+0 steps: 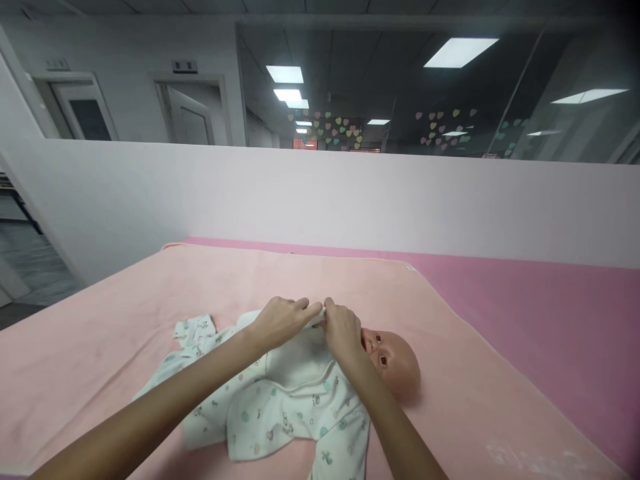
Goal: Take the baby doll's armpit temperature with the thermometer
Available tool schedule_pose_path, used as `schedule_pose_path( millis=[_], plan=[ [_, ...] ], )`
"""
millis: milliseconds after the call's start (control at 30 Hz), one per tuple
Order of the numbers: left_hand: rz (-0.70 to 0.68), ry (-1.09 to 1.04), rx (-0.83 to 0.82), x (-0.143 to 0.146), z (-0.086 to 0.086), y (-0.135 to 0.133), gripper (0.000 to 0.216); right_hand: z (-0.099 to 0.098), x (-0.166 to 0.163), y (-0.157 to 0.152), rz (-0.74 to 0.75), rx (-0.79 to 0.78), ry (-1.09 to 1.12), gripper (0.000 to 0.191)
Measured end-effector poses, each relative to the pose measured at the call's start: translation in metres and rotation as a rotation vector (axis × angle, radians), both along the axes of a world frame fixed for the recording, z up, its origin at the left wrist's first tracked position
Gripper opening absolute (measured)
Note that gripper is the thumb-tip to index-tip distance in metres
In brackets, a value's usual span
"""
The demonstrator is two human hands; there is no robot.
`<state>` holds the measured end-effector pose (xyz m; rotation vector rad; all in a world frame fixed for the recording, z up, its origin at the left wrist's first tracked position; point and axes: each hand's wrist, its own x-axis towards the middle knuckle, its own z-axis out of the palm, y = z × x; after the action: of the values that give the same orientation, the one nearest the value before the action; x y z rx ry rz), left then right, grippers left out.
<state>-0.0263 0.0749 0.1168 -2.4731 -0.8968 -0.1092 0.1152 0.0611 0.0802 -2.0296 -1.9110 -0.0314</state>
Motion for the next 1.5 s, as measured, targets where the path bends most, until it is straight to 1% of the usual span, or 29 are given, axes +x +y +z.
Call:
schedule_pose_path(
  millis=[67, 100, 200, 233, 333, 433, 600, 667, 733, 767, 833, 867, 900, 933, 1033, 1100, 1167, 1333, 1500],
  plan=[
    [0.013, 0.034, 0.023, -0.001, -0.001, -0.005, 0.017, 0.004, 0.002, -0.002, 0.043, 0.025, -0.024, 0.006],
    [0.029, 0.044, 0.029, -0.003, -0.001, -0.007, 0.02, 0.006, 0.003, -0.004, 0.068, 0.05, -0.031, 0.006],
    [0.124, 0.059, 0.016, -0.012, 0.002, -0.009, 0.043, 0.011, 0.009, -0.012, 0.126, 0.114, -0.049, 0.015],
    [0.165, 0.06, 0.002, -0.017, 0.004, -0.009, 0.043, 0.012, 0.012, -0.015, 0.139, 0.125, -0.056, 0.017],
    [0.255, 0.059, -0.059, -0.032, 0.01, -0.013, 0.022, 0.01, 0.02, -0.029, 0.179, 0.139, -0.084, 0.021],
    [0.268, 0.042, -0.175, -0.044, 0.009, -0.031, 0.015, -0.001, 0.028, -0.046, 0.256, 0.187, -0.101, 0.023],
    [0.214, 0.055, -0.441, -0.049, -0.004, -0.074, 0.01, -0.031, 0.041, -0.074, 0.362, 0.347, -0.084, 0.026],
    [0.188, -0.042, -0.55, -0.045, -0.003, -0.079, 0.014, -0.039, 0.049, -0.08, 0.373, 0.422, -0.01, 0.026],
    [0.141, -0.228, -0.614, -0.036, -0.002, -0.069, 0.026, -0.042, 0.06, -0.083, 0.352, 0.473, 0.091, 0.024],
    [0.12, -0.336, -0.611, -0.029, -0.004, -0.06, 0.032, -0.043, 0.066, -0.083, 0.326, 0.485, 0.146, 0.023],
    [0.126, -0.543, -0.514, -0.013, -0.015, -0.034, 0.039, -0.043, 0.08, -0.078, 0.259, 0.473, 0.272, 0.024],
    [0.173, -0.62, -0.431, -0.005, -0.024, -0.019, 0.04, -0.043, 0.088, -0.074, 0.224, 0.446, 0.343, 0.026],
    [0.246, -0.656, -0.358, 0.003, -0.035, -0.004, 0.04, -0.044, 0.095, -0.069, 0.19, 0.411, 0.418, 0.028],
    [0.321, -0.653, -0.322, 0.009, -0.047, 0.009, 0.04, -0.045, 0.102, -0.063, 0.162, 0.374, 0.498, 0.029],
    [0.392, -0.629, -0.365, 0.019, -0.079, 0.038, 0.042, -0.05, 0.119, -0.046, 0.133, 0.289, 0.739, 0.031],
    [0.419, -0.606, -0.411, 0.017, -0.091, 0.046, 0.046, -0.052, 0.127, -0.037, 0.158, 0.265, 0.896, 0.031],
    [0.438, -0.588, -0.439, 0.013, -0.096, 0.049, 0.051, -0.055, 0.133, -0.032, 0.189, 0.241, 1.038, 0.032],
    [0.512, -0.549, -0.484, 0.006, -0.092, 0.048, 0.063, -0.061, 0.139, -0.027, 0.182, 0.136, 1.346, 0.039],
    [0.52, -0.513, -0.507, 0.005, -0.092, 0.048, 0.063, -0.06, 0.136, -0.03, 0.172, 0.075, 1.505, 0.037]
  ],
)
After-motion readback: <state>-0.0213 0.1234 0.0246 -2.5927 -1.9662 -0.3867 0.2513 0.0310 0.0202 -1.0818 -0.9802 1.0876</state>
